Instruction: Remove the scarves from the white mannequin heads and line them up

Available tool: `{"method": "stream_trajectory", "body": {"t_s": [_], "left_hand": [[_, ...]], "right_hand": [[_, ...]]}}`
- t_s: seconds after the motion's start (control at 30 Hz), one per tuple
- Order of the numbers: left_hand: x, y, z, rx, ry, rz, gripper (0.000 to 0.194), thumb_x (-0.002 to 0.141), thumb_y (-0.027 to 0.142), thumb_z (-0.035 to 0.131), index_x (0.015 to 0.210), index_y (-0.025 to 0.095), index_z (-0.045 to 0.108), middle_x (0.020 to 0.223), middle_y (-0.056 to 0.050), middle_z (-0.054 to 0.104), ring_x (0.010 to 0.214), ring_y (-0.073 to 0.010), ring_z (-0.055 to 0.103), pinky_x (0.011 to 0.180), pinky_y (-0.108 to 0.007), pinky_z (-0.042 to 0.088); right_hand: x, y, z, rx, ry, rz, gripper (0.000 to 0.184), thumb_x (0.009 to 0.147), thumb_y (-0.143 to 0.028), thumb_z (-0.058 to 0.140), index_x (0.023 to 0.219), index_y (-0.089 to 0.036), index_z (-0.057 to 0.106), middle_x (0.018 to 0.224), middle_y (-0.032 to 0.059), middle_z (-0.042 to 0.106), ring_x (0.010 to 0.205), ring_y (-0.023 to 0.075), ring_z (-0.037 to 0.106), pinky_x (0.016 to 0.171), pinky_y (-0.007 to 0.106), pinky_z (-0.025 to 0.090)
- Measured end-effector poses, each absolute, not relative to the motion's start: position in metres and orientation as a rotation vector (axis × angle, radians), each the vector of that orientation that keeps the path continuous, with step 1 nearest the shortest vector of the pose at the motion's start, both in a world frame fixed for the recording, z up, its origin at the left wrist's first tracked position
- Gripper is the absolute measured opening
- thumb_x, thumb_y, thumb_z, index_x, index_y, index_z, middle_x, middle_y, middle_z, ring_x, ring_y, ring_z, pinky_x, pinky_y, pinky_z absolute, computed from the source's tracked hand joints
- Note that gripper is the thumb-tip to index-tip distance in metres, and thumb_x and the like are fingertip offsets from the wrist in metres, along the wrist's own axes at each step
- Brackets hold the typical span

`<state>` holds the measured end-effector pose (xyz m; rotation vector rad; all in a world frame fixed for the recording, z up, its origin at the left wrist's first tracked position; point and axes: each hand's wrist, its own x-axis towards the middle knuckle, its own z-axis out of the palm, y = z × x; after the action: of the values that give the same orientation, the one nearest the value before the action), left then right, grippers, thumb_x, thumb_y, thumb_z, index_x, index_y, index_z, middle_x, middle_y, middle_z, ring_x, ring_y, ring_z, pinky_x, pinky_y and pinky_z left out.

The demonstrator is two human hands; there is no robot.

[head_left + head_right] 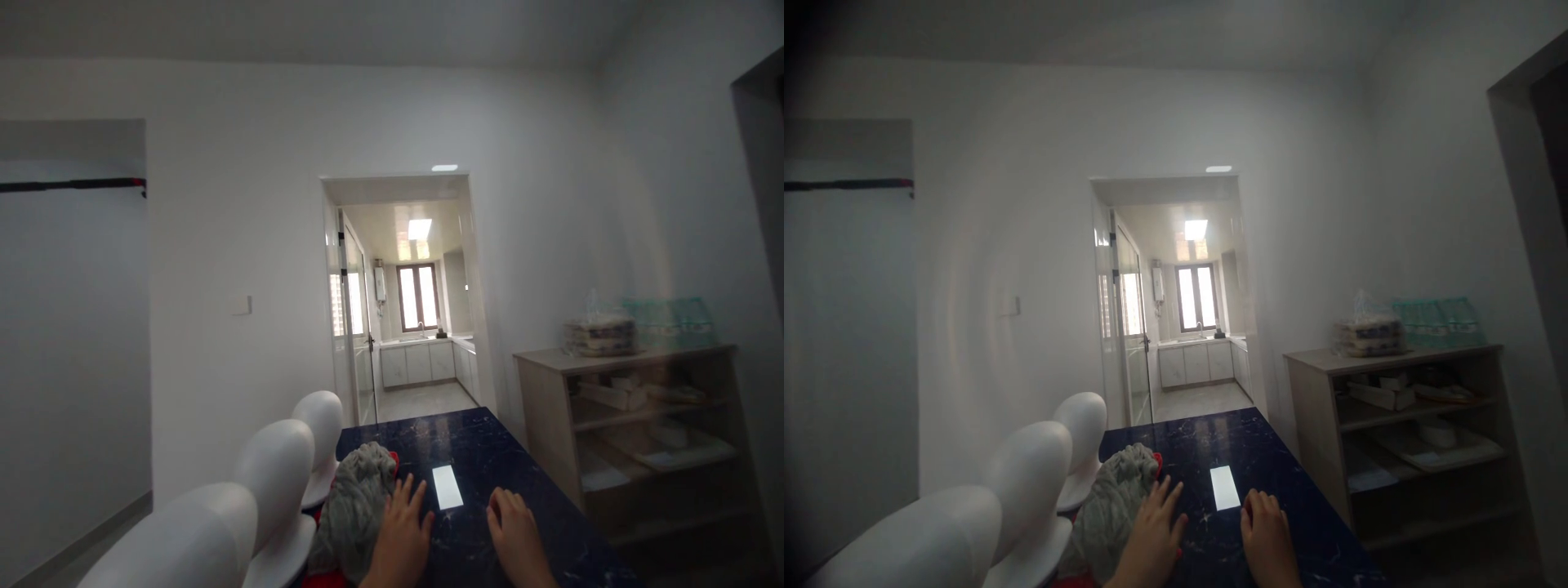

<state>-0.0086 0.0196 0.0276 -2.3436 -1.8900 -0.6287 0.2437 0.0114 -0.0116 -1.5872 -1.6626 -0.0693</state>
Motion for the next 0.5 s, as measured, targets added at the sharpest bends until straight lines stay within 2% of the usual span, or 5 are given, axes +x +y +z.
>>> {"method": "stream_trajectory", "body": {"t_s": [0.1,0.2,0.33,0.43,0.5], "left_hand": [[0.008,0.001,0.015,-2.579,-1.93,-0.562,0.051,0.1,0.041,0.038,0.14,0.025,0.065,0.153,-0.007,0.061,0.143,-0.0224,0.054,0.119,-0.033,0.041],[-0.003,-0.009,0.012,-2.296,-2.053,-0.518,0.05,0.102,0.042,0.033,0.115,0.019,0.076,0.123,-0.015,0.076,0.118,-0.0315,0.068,0.103,-0.045,0.049],[-0.025,-0.02,0.026,-2.034,-2.02,-0.492,0.056,0.102,0.048,0.034,0.107,0.013,0.077,0.104,-0.02,0.078,0.103,-0.0393,0.07,0.095,-0.055,0.045],[-0.019,-0.031,0.035,-2.09,-1.894,-0.697,0.053,0.104,0.045,0.032,0.108,0.016,0.075,0.107,-0.017,0.077,0.106,-0.0353,0.069,0.099,-0.054,0.044],[-0.008,-0.036,0.032,-2.281,-1.758,-0.879,0.047,0.105,0.044,0.035,0.124,0.021,0.07,0.131,-0.013,0.072,0.124,-0.0313,0.063,0.111,-0.051,0.043]], "right_hand": [[0.244,0.014,-0.014,-1.589,-1.664,-0.07,0.02,0.097,-0.021,0.045,0.089,-0.026,0.062,0.096,0.0053,0.071,0.095,0.0246,0.063,0.085,0.035,0.04],[0.246,0.011,-0.012,-1.606,-1.653,-0.074,0.02,0.097,-0.02,0.046,0.087,-0.026,0.062,0.095,0.005,0.071,0.094,0.0239,0.064,0.085,0.034,0.04],[0.247,0.004,-0.006,-1.615,-1.638,-0.067,0.02,0.098,-0.022,0.045,0.086,-0.025,0.061,0.093,0.0055,0.071,0.093,0.0235,0.064,0.084,0.033,0.041],[0.246,-0.003,-0.001,-1.632,-1.648,-0.056,0.021,0.099,-0.025,0.043,0.087,-0.024,0.061,0.093,0.0064,0.07,0.093,0.0237,0.064,0.084,0.034,0.043],[0.244,-0.008,0.001,-1.649,-1.669,-0.055,0.023,0.099,-0.026,0.042,0.088,-0.024,0.062,0.094,0.0071,0.071,0.094,0.0244,0.064,0.085,0.036,0.044]]}}
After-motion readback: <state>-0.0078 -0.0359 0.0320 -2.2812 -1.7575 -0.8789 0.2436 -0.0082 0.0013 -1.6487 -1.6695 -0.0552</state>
